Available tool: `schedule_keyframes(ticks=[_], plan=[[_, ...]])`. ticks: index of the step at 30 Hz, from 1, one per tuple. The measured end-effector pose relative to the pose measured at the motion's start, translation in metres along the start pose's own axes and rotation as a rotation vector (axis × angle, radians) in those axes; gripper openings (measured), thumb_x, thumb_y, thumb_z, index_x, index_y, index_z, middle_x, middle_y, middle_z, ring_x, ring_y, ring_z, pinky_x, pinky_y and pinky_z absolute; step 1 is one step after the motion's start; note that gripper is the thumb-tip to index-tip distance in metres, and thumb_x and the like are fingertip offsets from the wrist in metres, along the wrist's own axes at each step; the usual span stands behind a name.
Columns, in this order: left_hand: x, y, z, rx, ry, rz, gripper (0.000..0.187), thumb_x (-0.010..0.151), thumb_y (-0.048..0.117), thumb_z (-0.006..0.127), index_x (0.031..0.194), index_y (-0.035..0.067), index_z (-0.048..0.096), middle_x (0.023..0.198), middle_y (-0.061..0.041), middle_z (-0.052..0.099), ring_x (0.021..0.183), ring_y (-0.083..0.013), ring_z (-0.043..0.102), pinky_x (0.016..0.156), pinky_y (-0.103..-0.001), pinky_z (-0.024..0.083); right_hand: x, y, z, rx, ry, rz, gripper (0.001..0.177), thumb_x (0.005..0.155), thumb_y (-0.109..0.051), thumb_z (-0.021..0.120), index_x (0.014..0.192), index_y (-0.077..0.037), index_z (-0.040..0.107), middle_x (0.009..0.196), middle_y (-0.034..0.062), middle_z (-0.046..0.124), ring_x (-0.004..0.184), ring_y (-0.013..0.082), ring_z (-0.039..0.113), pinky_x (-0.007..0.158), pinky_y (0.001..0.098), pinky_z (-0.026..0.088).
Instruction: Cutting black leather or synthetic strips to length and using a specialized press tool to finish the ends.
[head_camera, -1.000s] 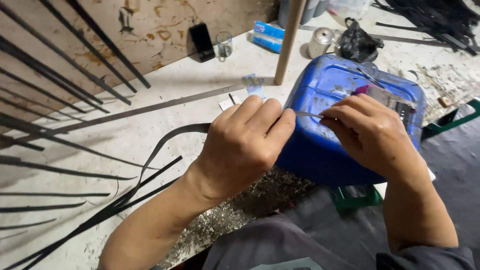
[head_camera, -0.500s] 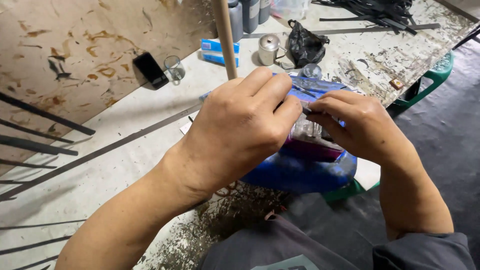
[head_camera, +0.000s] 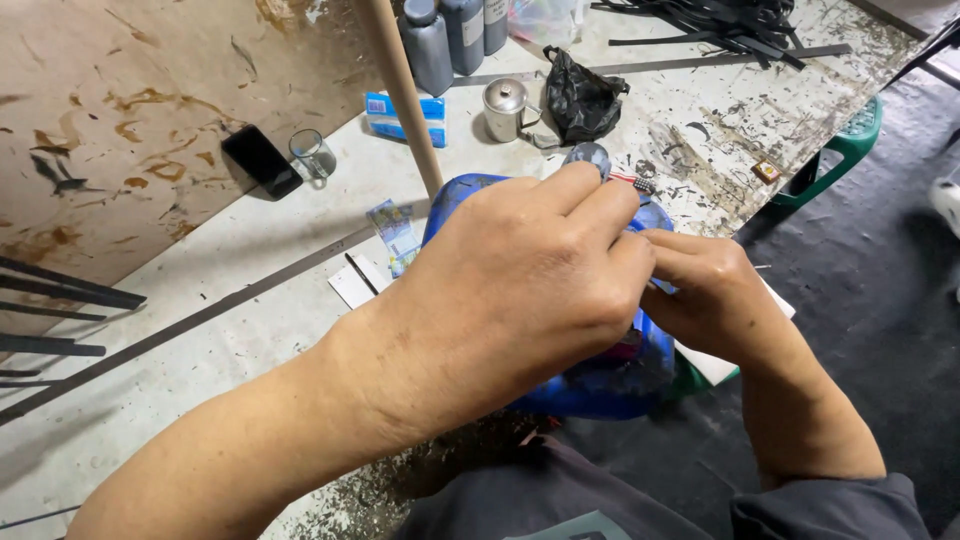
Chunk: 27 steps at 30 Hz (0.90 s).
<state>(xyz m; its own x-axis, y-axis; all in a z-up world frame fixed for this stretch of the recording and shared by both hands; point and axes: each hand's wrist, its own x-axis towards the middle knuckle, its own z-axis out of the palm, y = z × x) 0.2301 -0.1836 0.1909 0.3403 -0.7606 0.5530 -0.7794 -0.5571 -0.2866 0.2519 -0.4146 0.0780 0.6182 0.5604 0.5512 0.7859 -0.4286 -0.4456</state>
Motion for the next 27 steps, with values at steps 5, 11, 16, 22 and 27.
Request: schedule_keyframes(ticks=[5,11,16,22,27], plan=[[0.005,0.005,0.005,0.023,-0.027,0.012,0.016,0.083,0.007,0.068,0.076,0.020,0.061,0.082,-0.002,0.058,0.078,-0.0214,0.057,0.061,-0.033,0.044,-0.010,0.007,0.004,0.022,0.006,0.061,0.022,0.090,0.013,0.054,0.077,-0.005,0.051,0.070,0.0035,0.048,0.060,0.0157,0.038,0.053,0.0322,0.035],[0.007,0.009,0.011,-0.041,-0.022,0.001,0.015,0.083,0.007,0.069,0.077,0.019,0.062,0.081,-0.003,0.057,0.079,-0.0218,0.056,0.058,-0.033,0.044,-0.015,0.011,0.006,0.026,0.036,0.041,0.028,0.089,0.013,0.057,0.071,-0.005,0.047,0.068,0.0031,0.044,0.062,0.0150,0.033,0.051,0.0326,0.031],[0.010,0.009,0.014,-0.068,-0.018,-0.011,0.018,0.084,0.007,0.070,0.075,0.019,0.061,0.081,-0.003,0.057,0.080,-0.0226,0.058,0.057,-0.034,0.045,-0.018,0.014,0.006,0.047,0.048,0.071,0.030,0.088,0.013,0.058,0.069,-0.005,0.044,0.067,0.0015,0.041,0.063,0.0131,0.031,0.051,0.0322,0.029],[0.013,0.007,0.015,-0.074,-0.034,-0.005,0.014,0.085,0.009,0.070,0.077,0.019,0.063,0.083,-0.004,0.058,0.080,-0.0232,0.058,0.057,-0.034,0.046,-0.025,0.022,0.010,0.023,0.051,0.088,0.029,0.086,0.013,0.056,0.069,-0.007,0.045,0.066,0.0006,0.040,0.060,0.0133,0.030,0.050,0.0326,0.029],[0.015,0.008,0.016,-0.103,-0.055,-0.008,0.015,0.084,0.009,0.070,0.076,0.018,0.062,0.081,-0.004,0.057,0.079,-0.0243,0.058,0.054,-0.036,0.045,-0.034,0.031,0.015,-0.008,0.030,0.117,0.029,0.084,0.013,0.053,0.067,-0.008,0.041,0.065,0.0004,0.037,0.061,0.0128,0.031,0.050,0.0342,0.030]])
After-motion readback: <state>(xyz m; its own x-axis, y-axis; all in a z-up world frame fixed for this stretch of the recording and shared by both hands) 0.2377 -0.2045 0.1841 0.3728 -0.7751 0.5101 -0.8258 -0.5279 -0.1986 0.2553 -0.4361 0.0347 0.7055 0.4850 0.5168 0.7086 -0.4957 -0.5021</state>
